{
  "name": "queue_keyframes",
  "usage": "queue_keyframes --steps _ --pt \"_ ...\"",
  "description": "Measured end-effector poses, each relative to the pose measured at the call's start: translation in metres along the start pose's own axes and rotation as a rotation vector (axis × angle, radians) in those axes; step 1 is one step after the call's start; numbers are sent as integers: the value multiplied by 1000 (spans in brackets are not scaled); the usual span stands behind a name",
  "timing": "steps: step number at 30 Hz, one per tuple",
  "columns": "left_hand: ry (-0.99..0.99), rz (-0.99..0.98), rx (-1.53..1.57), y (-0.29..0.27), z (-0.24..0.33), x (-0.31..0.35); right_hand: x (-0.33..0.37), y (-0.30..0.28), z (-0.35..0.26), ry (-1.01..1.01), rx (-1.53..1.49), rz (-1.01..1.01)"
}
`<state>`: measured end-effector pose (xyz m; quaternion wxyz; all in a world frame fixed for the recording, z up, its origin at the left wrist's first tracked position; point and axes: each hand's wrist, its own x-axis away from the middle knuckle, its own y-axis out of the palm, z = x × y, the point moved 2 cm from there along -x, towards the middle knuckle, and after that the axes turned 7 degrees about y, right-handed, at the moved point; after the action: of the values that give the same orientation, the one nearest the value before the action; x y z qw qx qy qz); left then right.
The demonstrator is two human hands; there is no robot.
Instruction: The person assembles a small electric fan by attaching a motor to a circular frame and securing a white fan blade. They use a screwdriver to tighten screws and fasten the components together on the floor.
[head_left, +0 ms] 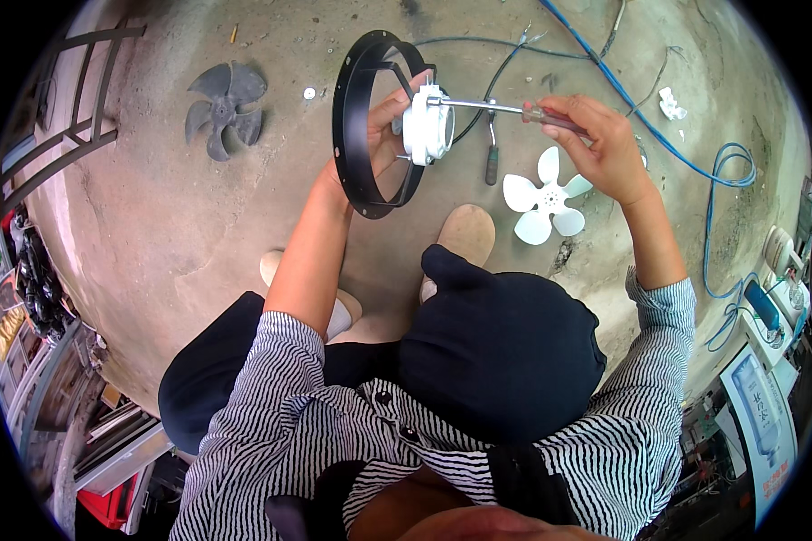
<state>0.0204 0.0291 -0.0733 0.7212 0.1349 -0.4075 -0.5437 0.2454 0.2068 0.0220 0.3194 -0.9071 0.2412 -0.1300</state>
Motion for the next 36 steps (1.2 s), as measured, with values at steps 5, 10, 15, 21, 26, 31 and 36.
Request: queue_keyframes --steps 5,10,15,21,26,31,36 --pt "9 -17 -42 0 -1 -2 1 -3 5 156 -52 -70" --pt "18 -19 -28 -3 -2 -1 -1 -4 11 313 -118 -164" --pt "28 -16 -51 0 -2 -2 0 -2 17 425 -212 -217" --pt "9 34 -119 14 -1 -1 -4 1 1 -248 466 79" --pt "7 74 -210 20 -3 -2 0 -2 12 -475 706 61" --pt "23 80 -226 19 -2 -3 2 3 9 -440 645 34" --pt "3 78 -234 18 0 -3 7 7 9 -317 488 1"
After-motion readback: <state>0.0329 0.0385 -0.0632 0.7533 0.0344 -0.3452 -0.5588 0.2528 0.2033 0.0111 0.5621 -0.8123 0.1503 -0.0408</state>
